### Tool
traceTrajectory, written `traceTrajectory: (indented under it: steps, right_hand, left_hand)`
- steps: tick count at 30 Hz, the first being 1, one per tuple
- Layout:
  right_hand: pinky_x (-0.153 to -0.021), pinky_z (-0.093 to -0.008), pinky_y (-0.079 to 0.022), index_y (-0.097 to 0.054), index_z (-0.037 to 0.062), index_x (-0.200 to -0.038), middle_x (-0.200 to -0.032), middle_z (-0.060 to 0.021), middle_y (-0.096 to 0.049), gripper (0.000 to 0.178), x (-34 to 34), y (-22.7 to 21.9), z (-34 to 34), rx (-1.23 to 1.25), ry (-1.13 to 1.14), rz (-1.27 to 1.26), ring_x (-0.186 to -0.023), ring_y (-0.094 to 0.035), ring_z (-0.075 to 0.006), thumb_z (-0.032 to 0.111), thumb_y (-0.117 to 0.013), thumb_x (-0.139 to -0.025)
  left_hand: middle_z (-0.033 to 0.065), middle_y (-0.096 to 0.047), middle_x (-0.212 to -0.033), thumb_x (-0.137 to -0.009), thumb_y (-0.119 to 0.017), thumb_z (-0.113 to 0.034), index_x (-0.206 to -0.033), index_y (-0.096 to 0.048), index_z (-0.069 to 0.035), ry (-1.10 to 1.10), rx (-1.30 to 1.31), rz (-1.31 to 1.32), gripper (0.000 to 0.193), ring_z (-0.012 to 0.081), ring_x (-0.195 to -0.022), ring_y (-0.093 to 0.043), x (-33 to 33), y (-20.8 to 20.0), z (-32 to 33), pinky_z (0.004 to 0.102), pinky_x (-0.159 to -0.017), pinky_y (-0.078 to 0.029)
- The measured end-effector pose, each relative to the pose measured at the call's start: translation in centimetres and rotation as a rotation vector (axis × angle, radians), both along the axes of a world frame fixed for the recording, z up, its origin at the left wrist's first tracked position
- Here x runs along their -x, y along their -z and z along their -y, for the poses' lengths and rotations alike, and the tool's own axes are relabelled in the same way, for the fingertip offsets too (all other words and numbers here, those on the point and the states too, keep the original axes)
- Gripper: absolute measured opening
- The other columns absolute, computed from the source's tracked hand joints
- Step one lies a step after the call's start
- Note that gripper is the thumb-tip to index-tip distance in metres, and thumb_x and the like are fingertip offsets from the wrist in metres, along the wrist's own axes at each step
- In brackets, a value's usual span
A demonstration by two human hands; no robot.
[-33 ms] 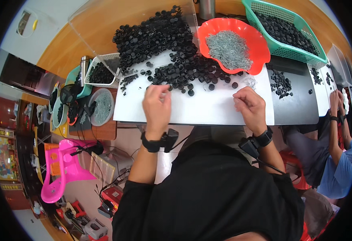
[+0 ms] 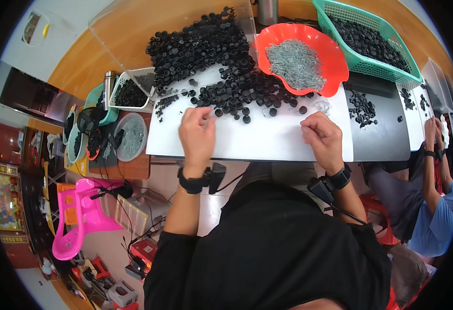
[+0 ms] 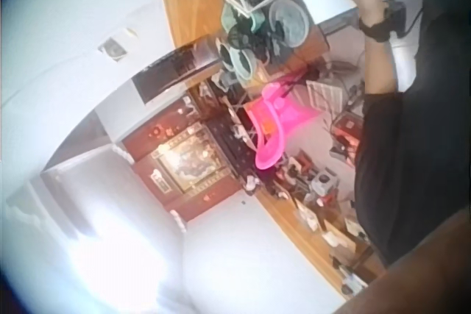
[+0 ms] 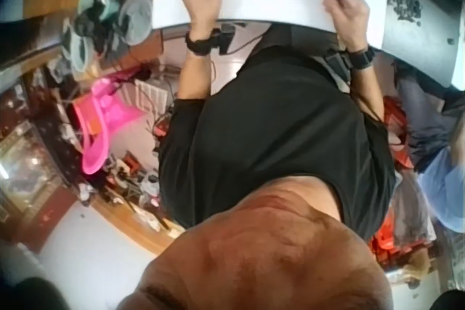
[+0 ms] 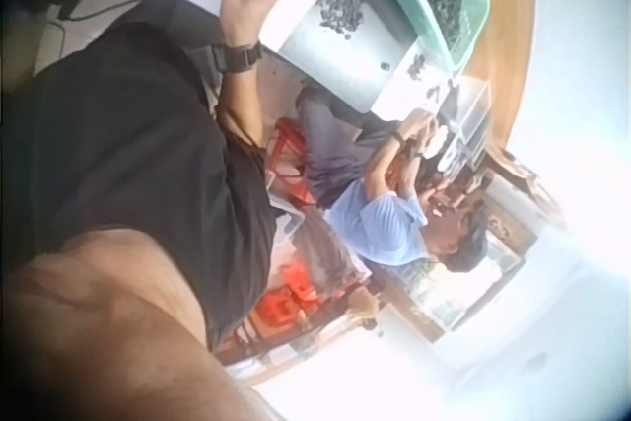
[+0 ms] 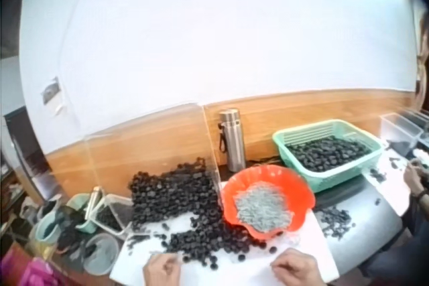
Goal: Assembling small black plastic components by hand by inserting pins into them.
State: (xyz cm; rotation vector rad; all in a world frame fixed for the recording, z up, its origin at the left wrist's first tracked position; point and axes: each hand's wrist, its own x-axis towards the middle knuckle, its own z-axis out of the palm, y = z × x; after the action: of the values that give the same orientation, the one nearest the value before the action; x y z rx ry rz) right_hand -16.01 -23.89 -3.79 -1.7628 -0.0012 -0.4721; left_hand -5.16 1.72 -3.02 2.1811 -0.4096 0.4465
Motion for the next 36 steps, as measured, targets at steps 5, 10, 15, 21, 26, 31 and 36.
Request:
traceTrajectory:
  steps: [5, 10, 15, 21, 26, 31, 36]
  right_hand:
    - [-0.053, -0.0213, -0.043, -0.057, -0.0044, -0.083, -0.079, -0.0051, -0.054, 0.007, -0.1, -0.6, -0.2, 0.085, 0.018, -0.005, -0.060, -0.055, -0.0100, -0.009, -0.056, -0.078]
    - [-0.052, -0.0215, -0.042, -0.057, -0.0041, -0.083, -0.077, -0.0048, -0.053, 0.006, -0.1, -0.4, -0.1, 0.073, 0.028, -0.011, -0.059, -0.054, -0.0094, -0.008, -0.056, -0.079]
    - [-0.053, -0.0216, -0.042, -0.057, -0.0037, -0.083, -0.077, -0.0046, -0.053, 0.006, -0.1, -0.1, 0.0, 0.063, 0.024, 0.003, -0.059, -0.053, -0.0090, -0.008, -0.056, -0.079]
    - [-0.054, -0.0222, -0.042, -0.058, -0.0034, -0.083, -0.076, -0.0046, -0.053, 0.007, -0.1, 0.0, -0.1, 0.055, 0.019, 0.010, -0.060, -0.053, -0.0096, -0.009, -0.057, -0.078]
    - [-0.054, -0.0222, -0.041, -0.058, -0.0034, -0.083, -0.076, -0.0054, -0.054, 0.008, -0.2, 0.2, 0.1, 0.063, 0.028, 0.003, -0.062, -0.053, -0.0103, -0.008, -0.058, -0.077]
    - [-0.054, -0.0221, -0.041, -0.059, -0.0031, -0.083, -0.076, -0.0055, -0.054, 0.008, -0.2, 0.1, 0.2, 0.084, 0.027, 0.006, -0.062, -0.052, -0.0103, -0.008, -0.058, -0.077]
    - [-0.053, -0.0219, -0.040, -0.059, -0.0031, -0.083, -0.076, -0.0050, -0.054, 0.008, -0.2, 0.3, 0.2, 0.060, 0.023, 0.027, -0.062, -0.052, -0.0095, -0.008, -0.058, -0.077]
  left_hand:
    - [0.0081, -0.058, -0.078, -0.071, -0.067, -0.002, -0.086, -0.063, -0.001, -0.014, -0.141, -0.033, 0.016, 0.0202, -0.067, -0.058, -2.5, -1.4, -1.8, 0.0299, -0.061, -0.045]
    - [0.0084, -0.057, -0.073, -0.071, -0.064, -0.001, -0.081, -0.064, -0.001, 0.096, -0.089, -0.085, 0.010, 0.0210, -0.067, -0.058, -3.6, -2.0, -0.4, 0.0309, -0.061, -0.046]
    - [0.0099, -0.057, -0.073, -0.075, -0.062, -0.002, -0.084, -0.065, -0.002, 0.116, -0.110, -0.080, 0.010, 0.0242, -0.067, -0.057, -4.5, -1.8, 0.9, 0.0338, -0.061, -0.045]
    - [0.0108, -0.057, -0.073, -0.076, -0.062, -0.004, -0.085, -0.066, -0.004, 0.136, -0.240, -0.079, 0.010, 0.0267, -0.070, -0.057, -5.6, -2.4, 1.5, 0.0368, -0.064, -0.045]
    - [0.0110, -0.057, -0.074, -0.076, -0.063, -0.007, -0.084, -0.066, -0.005, 0.148, -0.385, -0.129, 0.008, 0.0268, -0.072, -0.057, -5.0, -2.4, 1.0, 0.0369, -0.065, -0.045]
    - [0.0093, -0.056, -0.070, -0.074, -0.065, -0.007, -0.083, -0.066, -0.002, 0.147, -0.289, -0.044, 0.011, 0.0241, -0.063, -0.055, -5.0, -2.4, 1.4, 0.0324, -0.059, -0.043]
    - [0.0097, -0.058, -0.075, -0.073, -0.068, -0.010, -0.084, -0.066, -0.003, 0.101, -0.446, 0.103, 0.013, 0.0260, -0.067, -0.057, -7.0, -2.7, 3.2, 0.0352, -0.063, -0.045]
